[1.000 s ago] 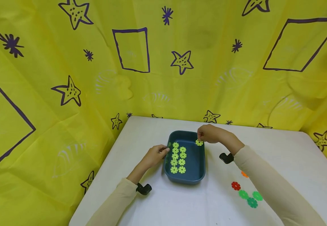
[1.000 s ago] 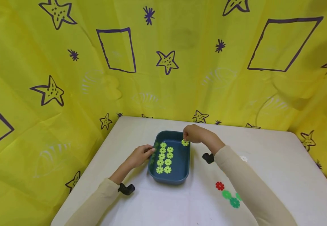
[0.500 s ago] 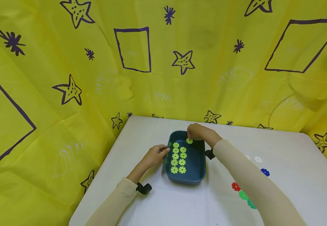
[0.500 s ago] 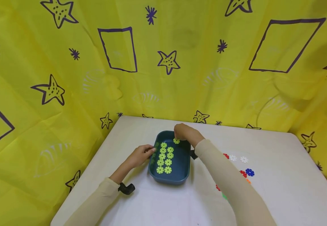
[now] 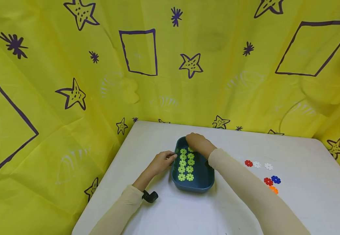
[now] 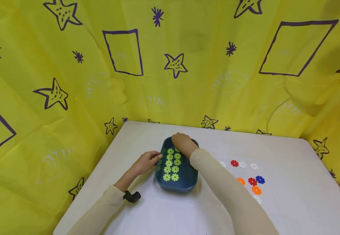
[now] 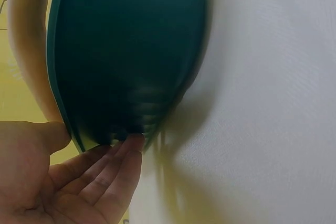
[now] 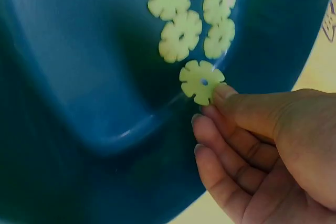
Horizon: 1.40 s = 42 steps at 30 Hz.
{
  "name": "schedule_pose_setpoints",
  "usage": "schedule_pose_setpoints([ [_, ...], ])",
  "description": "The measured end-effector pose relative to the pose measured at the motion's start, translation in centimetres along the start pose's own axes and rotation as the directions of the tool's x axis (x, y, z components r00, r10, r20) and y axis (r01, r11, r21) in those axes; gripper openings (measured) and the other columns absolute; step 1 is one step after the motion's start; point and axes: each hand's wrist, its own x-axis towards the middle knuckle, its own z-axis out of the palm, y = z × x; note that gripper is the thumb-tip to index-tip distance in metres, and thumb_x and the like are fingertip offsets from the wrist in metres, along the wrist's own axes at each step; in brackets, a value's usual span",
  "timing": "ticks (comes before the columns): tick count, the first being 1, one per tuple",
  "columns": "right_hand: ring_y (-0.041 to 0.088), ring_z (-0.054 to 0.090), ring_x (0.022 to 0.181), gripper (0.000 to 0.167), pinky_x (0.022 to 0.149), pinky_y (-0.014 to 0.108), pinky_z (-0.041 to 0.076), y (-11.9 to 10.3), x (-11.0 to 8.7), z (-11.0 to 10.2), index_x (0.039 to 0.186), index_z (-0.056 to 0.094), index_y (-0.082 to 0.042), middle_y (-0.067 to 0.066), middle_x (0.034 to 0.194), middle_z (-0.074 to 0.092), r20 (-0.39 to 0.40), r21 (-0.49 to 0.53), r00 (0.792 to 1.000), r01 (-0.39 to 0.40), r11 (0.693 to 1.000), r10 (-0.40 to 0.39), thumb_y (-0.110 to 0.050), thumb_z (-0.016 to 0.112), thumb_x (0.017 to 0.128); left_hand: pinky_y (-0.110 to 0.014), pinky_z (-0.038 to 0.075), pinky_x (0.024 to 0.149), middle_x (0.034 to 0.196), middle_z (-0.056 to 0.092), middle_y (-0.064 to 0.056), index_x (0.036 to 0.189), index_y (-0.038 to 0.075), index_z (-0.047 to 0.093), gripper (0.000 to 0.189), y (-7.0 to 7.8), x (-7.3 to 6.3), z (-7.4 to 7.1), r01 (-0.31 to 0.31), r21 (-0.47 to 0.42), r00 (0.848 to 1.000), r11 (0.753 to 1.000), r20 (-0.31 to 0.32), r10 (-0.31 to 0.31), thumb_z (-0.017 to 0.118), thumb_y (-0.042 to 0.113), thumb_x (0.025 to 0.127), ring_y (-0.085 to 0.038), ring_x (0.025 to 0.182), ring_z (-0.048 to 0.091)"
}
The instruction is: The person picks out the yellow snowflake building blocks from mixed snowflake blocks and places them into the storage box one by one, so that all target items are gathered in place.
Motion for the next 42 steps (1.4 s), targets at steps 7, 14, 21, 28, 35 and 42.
schedule_pose_setpoints([
  [7,0.033,0.072,0.089,0.010,0.076,0.044,0.064,-0.8,0.5,1.1,0.109,0.073,0.001,0.019,0.098,0.072,-0.060,-0.039,0.998,-0.014,0.999,0.012,0.000,0.065,0.102,-0.043,0.061,0.095,0.129,0.071,-0.018,0.135,-0.001,0.066,0.042,0.2,0.0,0.0,-0.005,0.003,1.000,1.000,-0.002,0.005,0.054,0.033,0.112,-0.030,0.111,0.073],
  [14,0.033,0.073,0.091,0.012,0.075,0.045,0.064,-2.2,0.5,1.5,0.109,0.073,0.001,0.019,0.101,0.072,-0.093,0.007,0.993,-0.071,0.997,0.071,-0.002,0.063,0.104,-0.042,0.062,0.094,0.130,0.071,-0.020,0.137,-0.001,0.065,0.042,0.3,-0.1,0.0,0.002,-0.004,1.000,1.000,-0.003,-0.002,0.054,0.031,0.112,-0.030,0.110,0.073],
  [21,0.035,0.071,0.097,0.015,0.083,0.048,0.064,-2.6,0.2,1.8,0.113,0.071,0.002,0.020,0.108,0.071,-0.105,0.029,0.990,-0.089,0.996,0.092,-0.001,0.059,0.106,-0.041,0.062,0.093,0.130,0.070,-0.019,0.137,-0.001,0.065,0.044,0.3,-0.2,0.1,0.000,-0.008,1.000,1.000,-0.002,0.000,0.054,0.033,0.112,-0.030,0.109,0.074],
  [28,0.036,0.071,0.099,0.012,0.085,0.049,0.063,-2.4,-0.1,1.8,0.110,0.070,0.003,0.022,0.109,0.071,-0.075,0.092,0.991,-0.106,0.990,0.113,-0.001,0.060,0.106,-0.040,0.062,0.093,0.132,0.070,-0.020,0.138,-0.002,0.064,0.044,0.3,-0.3,0.1,0.005,-0.010,1.000,1.000,-0.009,-0.005,0.054,0.033,0.112,-0.031,0.111,0.073],
  [35,0.034,0.071,0.098,0.011,0.084,0.048,0.063,-2.1,-0.2,2.0,0.107,0.069,0.003,0.022,0.106,0.071,-0.067,0.133,0.993,-0.091,0.987,0.100,-0.001,0.059,0.106,-0.041,0.062,0.093,0.131,0.070,-0.020,0.137,-0.001,0.065,0.043,0.3,-0.3,0.1,0.010,0.001,1.000,1.000,-0.011,-0.010,0.054,0.032,0.112,-0.031,0.112,0.073],
  [42,0.030,0.070,0.089,0.011,0.076,0.043,0.061,-2.0,-0.6,2.0,0.109,0.070,0.002,0.021,0.105,0.071,-0.065,0.151,0.994,-0.081,0.985,0.092,-0.001,0.060,0.106,-0.042,0.062,0.094,0.131,0.070,-0.019,0.136,-0.001,0.065,0.043,0.3,-0.2,0.2,0.011,-0.002,1.000,1.000,-0.009,-0.011,0.054,0.032,0.112,-0.031,0.112,0.073],
])
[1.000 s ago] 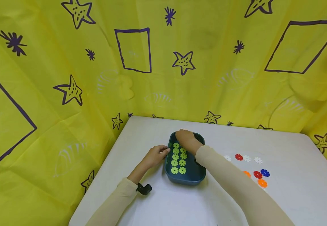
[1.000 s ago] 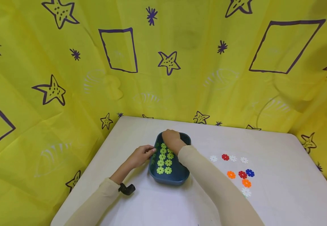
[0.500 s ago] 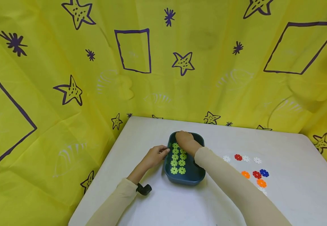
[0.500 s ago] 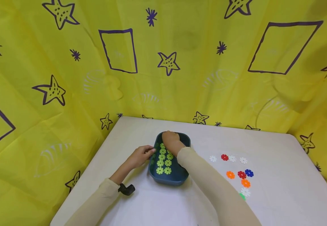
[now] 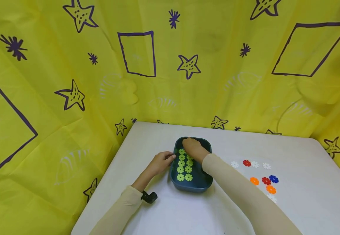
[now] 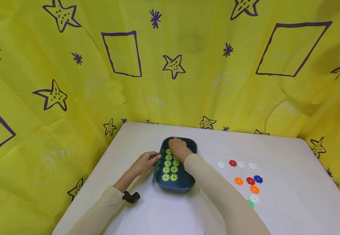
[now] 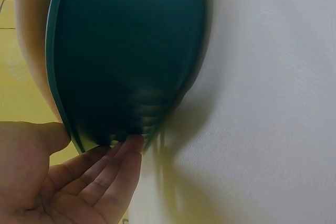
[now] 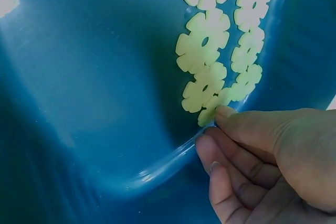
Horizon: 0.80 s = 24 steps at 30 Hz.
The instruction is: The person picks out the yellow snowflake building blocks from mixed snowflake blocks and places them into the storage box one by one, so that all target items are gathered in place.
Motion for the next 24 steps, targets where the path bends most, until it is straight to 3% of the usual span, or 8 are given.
schedule_pose_setpoints([
  [8,0.033,0.070,0.099,0.015,0.083,0.044,0.061,1.7,-0.6,-1.2,0.115,0.069,0.003,0.021,0.108,0.070,0.008,-0.045,1.000,0.013,0.999,-0.013,0.001,0.057,0.106,-0.040,0.062,0.092,0.129,0.071,-0.019,0.135,-0.001,0.066,0.043,-0.3,0.3,0.1,-0.005,0.005,1.000,1.000,-0.003,0.005,0.055,0.033,0.112,-0.030,0.110,0.073],
  [12,0.026,0.067,0.085,0.010,0.075,0.039,0.059,3.0,-1.0,-2.8,0.109,0.071,0.003,0.016,0.097,0.071,0.004,-0.040,1.000,0.000,0.999,0.000,-0.002,0.065,0.103,-0.041,0.062,0.093,0.131,0.070,-0.019,0.137,-0.002,0.065,0.044,-0.2,0.3,0.1,0.007,0.002,1.000,1.000,-0.004,-0.007,0.055,0.033,0.112,-0.031,0.113,0.073],
  [17,0.023,0.065,0.076,0.013,0.071,0.036,0.058,4.9,-2.8,-5.3,0.102,0.075,0.003,0.013,0.091,0.073,-0.008,0.039,0.999,0.034,0.999,-0.034,-0.009,0.070,0.102,-0.042,0.061,0.095,0.132,0.070,-0.018,0.138,0.000,0.065,0.046,-0.1,0.2,-0.1,0.014,0.009,1.000,1.000,-0.008,-0.014,0.053,0.036,0.112,-0.030,0.113,0.072],
  [24,0.036,0.071,0.099,0.031,0.086,0.049,0.060,8.6,-6.5,-6.7,0.116,0.070,0.007,0.023,0.113,0.073,-0.067,0.071,0.997,0.038,0.997,-0.033,-0.021,0.068,0.104,-0.047,0.060,0.096,0.125,0.073,-0.016,0.136,0.001,0.066,0.047,-0.4,-0.6,-0.8,0.008,0.023,0.999,1.000,-0.042,-0.007,0.048,0.038,0.113,-0.031,0.112,0.072],
])
